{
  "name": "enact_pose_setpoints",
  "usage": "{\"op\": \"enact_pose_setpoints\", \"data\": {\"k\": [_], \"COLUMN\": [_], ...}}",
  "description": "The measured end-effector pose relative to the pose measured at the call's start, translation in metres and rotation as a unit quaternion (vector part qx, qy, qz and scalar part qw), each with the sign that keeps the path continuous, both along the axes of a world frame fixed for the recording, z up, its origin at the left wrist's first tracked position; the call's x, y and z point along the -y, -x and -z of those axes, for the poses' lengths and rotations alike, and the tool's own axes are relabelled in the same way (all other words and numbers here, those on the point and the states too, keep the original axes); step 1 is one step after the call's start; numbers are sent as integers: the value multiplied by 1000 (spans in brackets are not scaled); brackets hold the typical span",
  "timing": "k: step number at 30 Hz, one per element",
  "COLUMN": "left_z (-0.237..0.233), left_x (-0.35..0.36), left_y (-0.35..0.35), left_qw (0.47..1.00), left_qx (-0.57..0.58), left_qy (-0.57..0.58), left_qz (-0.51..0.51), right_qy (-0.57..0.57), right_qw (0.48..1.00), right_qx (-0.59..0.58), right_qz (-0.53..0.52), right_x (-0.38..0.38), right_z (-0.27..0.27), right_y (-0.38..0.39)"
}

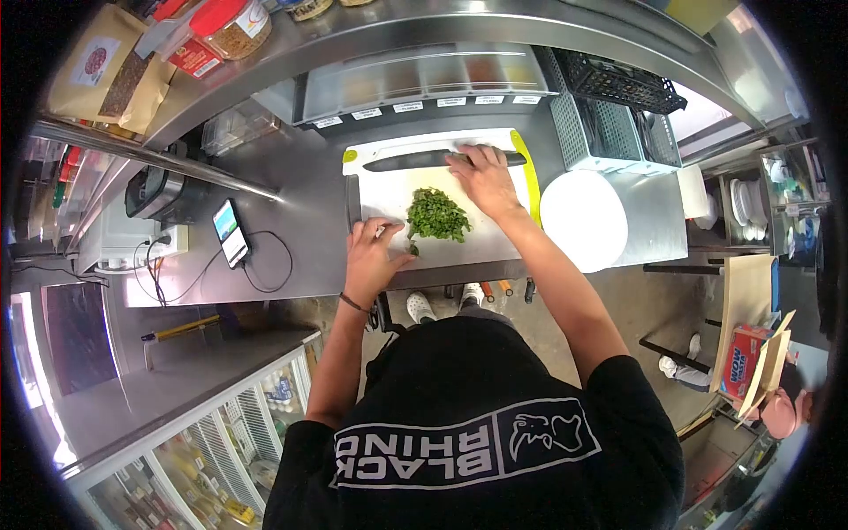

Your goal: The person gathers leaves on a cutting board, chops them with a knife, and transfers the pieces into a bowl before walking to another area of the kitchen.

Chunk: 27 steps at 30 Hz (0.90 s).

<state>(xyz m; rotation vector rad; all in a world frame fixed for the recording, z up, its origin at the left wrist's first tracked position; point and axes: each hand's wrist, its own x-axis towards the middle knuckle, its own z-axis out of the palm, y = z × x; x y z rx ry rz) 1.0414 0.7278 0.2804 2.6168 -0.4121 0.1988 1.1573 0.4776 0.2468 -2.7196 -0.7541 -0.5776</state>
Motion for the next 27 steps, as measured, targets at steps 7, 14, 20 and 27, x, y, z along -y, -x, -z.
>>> {"op": "enact_pose_setpoints", "data": {"k": [7, 14, 20, 27], "left_z": [18, 16, 20, 22], "left_x": [11, 17, 25, 20], "left_y": [-14, -39, -34, -34], "left_qw": [999, 993, 960, 927], "left_qx": [20, -38, -66, -60], "left_qy": [7, 110, 271, 360], "left_qz": [-46, 12, -9, -89], "right_qy": [-186, -48, -93, -47], "right_qw": [962, 978, 985, 995], "right_qx": [-171, -166, -78, -56], "right_qz": [-106, -119, -122, -71], "right_x": [-15, -43, -52, -57], "right_z": [-7, -14, 10, 7], "right_y": [68, 59, 57, 56]}}
